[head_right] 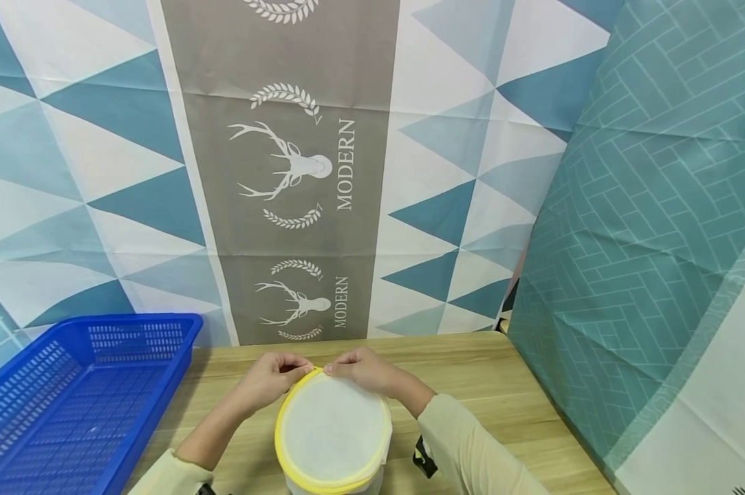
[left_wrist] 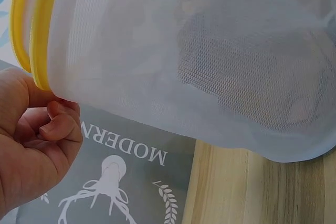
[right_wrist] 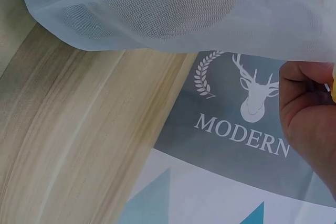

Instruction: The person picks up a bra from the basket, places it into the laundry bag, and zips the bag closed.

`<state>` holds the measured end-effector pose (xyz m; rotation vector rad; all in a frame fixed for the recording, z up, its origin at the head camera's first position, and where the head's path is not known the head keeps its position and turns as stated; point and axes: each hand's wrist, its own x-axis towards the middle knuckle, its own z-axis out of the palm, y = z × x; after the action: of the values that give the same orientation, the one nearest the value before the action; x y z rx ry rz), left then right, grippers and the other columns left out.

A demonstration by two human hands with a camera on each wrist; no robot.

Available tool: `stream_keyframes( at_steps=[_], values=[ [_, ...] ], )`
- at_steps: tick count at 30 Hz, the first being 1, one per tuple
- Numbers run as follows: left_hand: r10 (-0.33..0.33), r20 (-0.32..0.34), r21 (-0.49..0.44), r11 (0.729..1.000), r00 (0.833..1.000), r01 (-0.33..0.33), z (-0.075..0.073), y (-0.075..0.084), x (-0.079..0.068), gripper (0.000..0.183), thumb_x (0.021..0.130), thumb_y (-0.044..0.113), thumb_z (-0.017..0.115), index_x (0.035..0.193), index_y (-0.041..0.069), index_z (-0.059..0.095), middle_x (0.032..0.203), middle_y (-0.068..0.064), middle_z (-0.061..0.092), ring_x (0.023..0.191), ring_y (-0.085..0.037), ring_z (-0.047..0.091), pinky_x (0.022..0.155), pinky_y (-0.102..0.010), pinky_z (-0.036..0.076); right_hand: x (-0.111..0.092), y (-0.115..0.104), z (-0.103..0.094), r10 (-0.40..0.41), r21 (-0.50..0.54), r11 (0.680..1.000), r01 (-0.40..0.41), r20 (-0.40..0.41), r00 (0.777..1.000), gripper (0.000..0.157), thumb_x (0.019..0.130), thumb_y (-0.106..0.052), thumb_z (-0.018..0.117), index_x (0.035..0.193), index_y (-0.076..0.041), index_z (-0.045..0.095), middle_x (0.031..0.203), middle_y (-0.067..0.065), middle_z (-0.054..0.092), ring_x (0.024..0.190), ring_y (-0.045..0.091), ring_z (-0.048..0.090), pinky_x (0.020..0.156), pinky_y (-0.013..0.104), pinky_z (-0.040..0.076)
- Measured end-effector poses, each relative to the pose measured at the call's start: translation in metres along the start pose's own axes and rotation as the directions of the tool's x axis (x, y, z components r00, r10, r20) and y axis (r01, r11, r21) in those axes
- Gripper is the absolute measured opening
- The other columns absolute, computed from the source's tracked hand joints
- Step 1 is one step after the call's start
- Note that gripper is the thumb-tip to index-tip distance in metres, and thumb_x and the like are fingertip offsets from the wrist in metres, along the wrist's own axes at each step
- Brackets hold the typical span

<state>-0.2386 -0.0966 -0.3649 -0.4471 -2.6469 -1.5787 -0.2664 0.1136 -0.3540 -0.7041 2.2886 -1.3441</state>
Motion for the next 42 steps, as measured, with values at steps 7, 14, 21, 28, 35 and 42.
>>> stream_keyframes(
  at_steps=[7, 14, 21, 28, 35, 42],
  values=[
    [-0.025, -0.013, -0.012, 1.000, 1.000, 0.025, -0.0008, 0.0019, -0.0009, 0.015, 0.089, 0.016, 0.062, 0.090, 0.005, 0.072, 0.086, -0.005, 0.070, 0.074, -0.011, 0.058, 0.066, -0.026, 0.048, 0.0038, -0.0027, 0.0003, -0.025, 0.007, 1.000, 0.025, 0.025, 0.999, 0.031, 0.095, -0.030, 0.052, 0.103, -0.006, 0.070, 0.091, 0.004, 0.069, 0.067, 0.006, 0.062, 0.060, 0.025, 0.053],
    [-0.010, 0.006, -0.029, 1.000, 1.000, 0.011, -0.0012, 0.0009, -0.0003, 0.015, 0.090, 0.014, 0.061, 0.089, 0.004, 0.072, 0.085, -0.005, 0.069, 0.074, -0.011, 0.057, 0.066, -0.026, 0.048, 0.0083, -0.0011, 0.0014, -0.017, -0.011, 1.000, 0.017, 0.032, 0.999, 0.029, 0.093, -0.036, 0.057, 0.098, -0.012, 0.072, 0.080, 0.000, 0.069, 0.057, 0.008, 0.062, 0.053, 0.026, 0.052],
    [-0.007, 0.013, -0.035, 0.999, 1.000, 0.007, 0.0001, -0.0012, 0.0008, 0.014, 0.090, 0.012, 0.060, 0.087, 0.004, 0.071, 0.083, -0.004, 0.069, 0.072, -0.011, 0.057, 0.065, -0.027, 0.048, 0.0067, -0.0016, 0.0014, -0.017, -0.018, 1.000, 0.017, 0.016, 1.000, 0.028, 0.092, -0.034, 0.058, 0.096, -0.011, 0.073, 0.078, 0.001, 0.070, 0.055, 0.008, 0.061, 0.052, 0.026, 0.052],
    [0.008, 0.015, -0.031, 0.999, 1.000, -0.008, 0.0003, -0.0019, 0.0005, 0.014, 0.090, 0.012, 0.060, 0.088, 0.004, 0.072, 0.083, -0.004, 0.069, 0.071, -0.012, 0.056, 0.063, -0.027, 0.047, 0.0045, -0.0017, 0.0007, -0.034, -0.054, 0.998, 0.034, -0.002, 0.999, 0.028, 0.093, -0.032, 0.057, 0.092, -0.010, 0.073, 0.071, -0.004, 0.065, 0.052, 0.006, 0.057, 0.050, 0.023, 0.049],
    [0.015, 0.029, -0.037, 0.999, 0.999, -0.014, 0.0002, -0.0013, 0.0008, 0.015, 0.090, 0.012, 0.060, 0.087, 0.004, 0.072, 0.082, -0.005, 0.069, 0.070, -0.012, 0.057, 0.062, -0.026, 0.048, 0.0022, -0.0027, 0.0002, -0.034, -0.043, 0.998, 0.034, -0.006, 0.999, 0.028, 0.093, -0.030, 0.057, 0.094, -0.007, 0.073, 0.073, -0.002, 0.066, 0.052, 0.006, 0.057, 0.050, 0.023, 0.049],
    [0.019, 0.027, -0.036, 0.999, 0.999, -0.018, 0.0001, 0.0000, -0.0001, 0.015, 0.090, 0.014, 0.060, 0.088, 0.004, 0.072, 0.084, -0.005, 0.069, 0.071, -0.012, 0.057, 0.063, -0.026, 0.048, 0.0009, -0.0040, -0.0005, -0.034, -0.041, 0.999, 0.033, -0.006, 0.999, 0.027, 0.093, -0.029, 0.057, 0.095, -0.007, 0.072, 0.076, 0.000, 0.067, 0.053, 0.007, 0.058, 0.050, 0.023, 0.049]
  ],
)
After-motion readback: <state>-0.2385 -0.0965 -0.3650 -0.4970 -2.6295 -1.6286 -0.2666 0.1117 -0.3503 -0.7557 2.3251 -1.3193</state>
